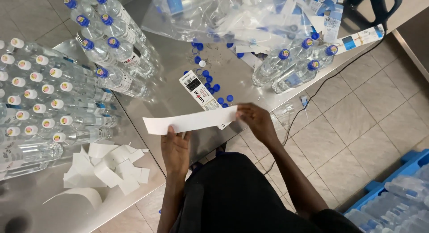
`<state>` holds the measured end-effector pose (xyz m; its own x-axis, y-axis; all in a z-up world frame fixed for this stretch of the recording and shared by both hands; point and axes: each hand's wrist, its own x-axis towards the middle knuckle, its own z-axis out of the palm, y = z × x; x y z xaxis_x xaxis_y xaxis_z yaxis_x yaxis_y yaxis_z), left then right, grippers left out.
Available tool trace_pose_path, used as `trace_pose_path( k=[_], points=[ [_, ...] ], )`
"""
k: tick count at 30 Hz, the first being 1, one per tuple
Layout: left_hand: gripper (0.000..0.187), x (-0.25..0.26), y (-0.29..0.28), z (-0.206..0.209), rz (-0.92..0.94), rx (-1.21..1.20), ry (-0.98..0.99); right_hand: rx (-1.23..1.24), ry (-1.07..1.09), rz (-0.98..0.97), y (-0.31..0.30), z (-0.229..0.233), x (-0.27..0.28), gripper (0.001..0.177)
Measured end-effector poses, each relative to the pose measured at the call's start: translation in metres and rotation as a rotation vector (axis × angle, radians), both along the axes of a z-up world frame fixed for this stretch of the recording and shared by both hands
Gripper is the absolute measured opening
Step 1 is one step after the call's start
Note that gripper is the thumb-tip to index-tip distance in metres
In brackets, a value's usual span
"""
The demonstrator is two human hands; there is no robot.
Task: Manually peeling adhesive labels from a backing strip and applying them to plastic water bottles.
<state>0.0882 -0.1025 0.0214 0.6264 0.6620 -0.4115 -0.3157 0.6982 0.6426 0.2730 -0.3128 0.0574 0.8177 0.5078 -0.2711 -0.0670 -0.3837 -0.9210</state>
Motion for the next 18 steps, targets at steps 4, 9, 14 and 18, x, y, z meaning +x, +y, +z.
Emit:
trace_pose_path(
  k=[4, 9, 14, 18],
  points=[
    [0.045, -0.011, 0.016, 0.019, 0.025, 0.099, 0.041, 0.066, -0.666, -0.405, 0.011, -0.046, 0.059, 0.038],
    [0.035, -0.05, 0.021, 0.05, 0.063, 0.216, 0.181, -0.065, -0.685, -0.638, 0.027, -0.113, 0.116, 0.115],
    [0.033, -0.108, 0.036, 0.067, 0.188, 0.258, 0.23, -0.062, -0.74, -0.692, 0.014, -0.189, 0.158, 0.114],
    [0.013, -0.166, 0.063, 0.06, 0.423, 0.294, 0.148, 0.004, -0.815, -0.607, 0.021, -0.135, 0.12, 0.112]
  ],
)
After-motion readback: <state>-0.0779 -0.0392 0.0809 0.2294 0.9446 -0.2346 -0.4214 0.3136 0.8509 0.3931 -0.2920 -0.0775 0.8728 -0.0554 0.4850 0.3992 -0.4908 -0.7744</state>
